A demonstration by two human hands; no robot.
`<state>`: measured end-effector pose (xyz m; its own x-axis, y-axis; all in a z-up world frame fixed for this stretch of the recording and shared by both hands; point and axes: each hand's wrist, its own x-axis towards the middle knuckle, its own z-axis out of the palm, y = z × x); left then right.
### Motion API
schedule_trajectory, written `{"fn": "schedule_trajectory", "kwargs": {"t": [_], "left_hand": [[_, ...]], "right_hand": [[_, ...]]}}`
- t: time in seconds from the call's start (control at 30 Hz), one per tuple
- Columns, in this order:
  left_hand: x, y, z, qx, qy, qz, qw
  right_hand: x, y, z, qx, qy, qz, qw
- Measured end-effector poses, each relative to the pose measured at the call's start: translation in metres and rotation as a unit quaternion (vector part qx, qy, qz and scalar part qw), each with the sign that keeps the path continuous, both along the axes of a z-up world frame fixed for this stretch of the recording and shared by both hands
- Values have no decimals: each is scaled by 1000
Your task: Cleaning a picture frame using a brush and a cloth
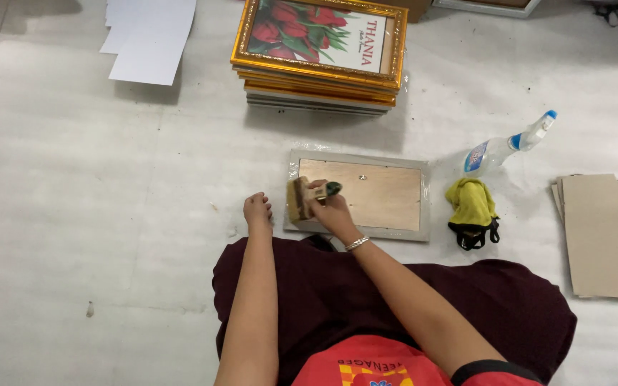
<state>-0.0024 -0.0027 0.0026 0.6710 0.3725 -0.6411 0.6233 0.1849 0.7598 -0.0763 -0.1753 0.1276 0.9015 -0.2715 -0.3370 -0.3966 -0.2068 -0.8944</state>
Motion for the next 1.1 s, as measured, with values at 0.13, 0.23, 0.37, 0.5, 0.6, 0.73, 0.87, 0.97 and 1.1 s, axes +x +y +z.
{"fn": "schedule_trajectory", "kwargs": {"t": [0.13, 0.23, 0.37, 0.5, 0.6, 0.73, 0.87, 0.97, 1.1], "left_hand": [[-1, -2, 15, 16, 6, -26, 1000], [-1, -3, 16, 32, 1, -47, 998], [-6, -3, 23, 42, 0, -57, 997], [-5, 5, 3, 53, -10, -61, 997], [-11, 3, 25, 35, -20, -42, 998], [-16, 5, 36, 36, -32, -37, 998], [-18, 9, 30, 28, -53, -26, 998], [-18, 8, 30, 3, -60, -3, 998], [-20, 8, 33, 10, -58, 4, 998]], "right_hand": [[-49, -85, 11, -8, 30, -62, 998], [-91, -140, 45, -48, 60, -124, 989], [-142, -175, 95, -323, 153, -123, 926], [-162, -197, 42, -318, 10, -178, 931], [-143, -152, 4, -454, 51, 14, 889], [-96, -63, -32, -374, -12, 67, 925], [-60, 8, 1, -264, -93, 160, 947], [-49, 26, 33, -111, -115, 144, 977], [-48, 3, 18, 36, -82, 72, 993]]}}
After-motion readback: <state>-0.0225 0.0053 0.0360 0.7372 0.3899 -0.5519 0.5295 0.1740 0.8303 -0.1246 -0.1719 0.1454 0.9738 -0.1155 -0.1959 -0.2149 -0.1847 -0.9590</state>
